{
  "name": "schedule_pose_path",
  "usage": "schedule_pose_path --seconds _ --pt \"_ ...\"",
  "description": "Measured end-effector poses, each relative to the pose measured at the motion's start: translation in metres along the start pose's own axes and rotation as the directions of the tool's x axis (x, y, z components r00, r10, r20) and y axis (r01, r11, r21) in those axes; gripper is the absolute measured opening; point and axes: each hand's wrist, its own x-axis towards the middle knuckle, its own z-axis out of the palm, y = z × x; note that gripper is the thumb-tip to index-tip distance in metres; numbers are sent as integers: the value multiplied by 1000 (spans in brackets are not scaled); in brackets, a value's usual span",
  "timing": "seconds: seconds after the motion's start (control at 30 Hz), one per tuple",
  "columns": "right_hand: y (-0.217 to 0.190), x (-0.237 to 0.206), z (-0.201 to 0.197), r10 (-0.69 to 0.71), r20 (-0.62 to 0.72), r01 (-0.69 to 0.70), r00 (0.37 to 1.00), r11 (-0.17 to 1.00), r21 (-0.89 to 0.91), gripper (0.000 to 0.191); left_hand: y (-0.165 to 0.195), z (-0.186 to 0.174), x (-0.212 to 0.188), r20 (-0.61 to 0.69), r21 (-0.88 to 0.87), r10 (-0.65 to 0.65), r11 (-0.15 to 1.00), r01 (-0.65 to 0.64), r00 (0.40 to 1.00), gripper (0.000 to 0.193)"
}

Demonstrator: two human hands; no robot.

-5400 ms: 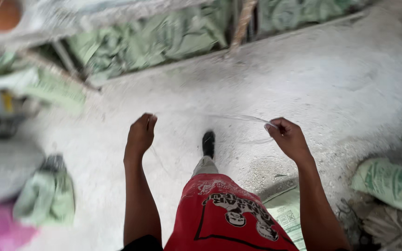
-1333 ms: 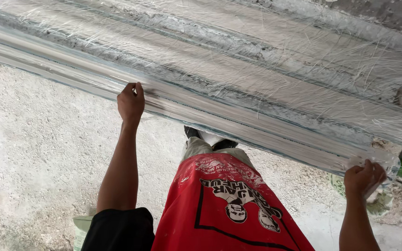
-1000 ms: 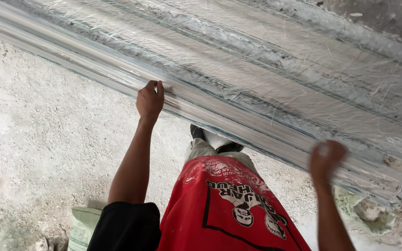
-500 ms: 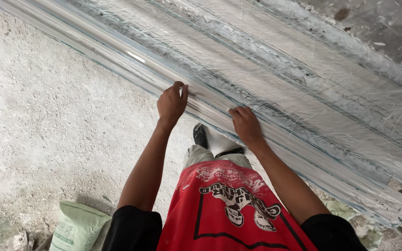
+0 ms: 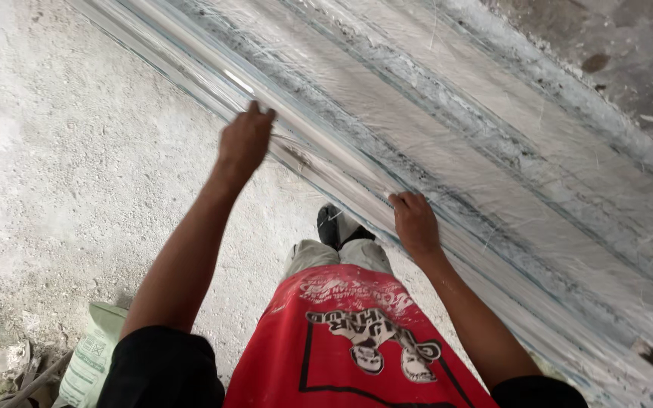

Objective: The person retrieves a bundle of white fiberglass strands from a bucket, then spreads and presses the strands onto a long rectangular mold. They smooth the matting along the mold's length and later use a small container to apply a white liquid over the fibers.

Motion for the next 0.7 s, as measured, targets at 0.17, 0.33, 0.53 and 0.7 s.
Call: schedule_pose_path --seconds 0.17,0.33,0.53,0.7 --pt "3 -2 1 6 17 -7 1000 1000 14 25 -79 -45 12 -132 -166 -189 972 166 973 15" --pt "-3 3 -2 27 37 -26 999 999 -30 25 -142 -79 37 -294 -484 -190 875 25 937 13" --pt "-9 8 7 168 87 -164 982 985 -51 22 -192 -63 76 -228 -336 -314 914 229 922 18" --pt "-27 18 20 391 43 -377 919 906 -193 22 -224 -14 114 -149 -110 -146 985 131 978 12"
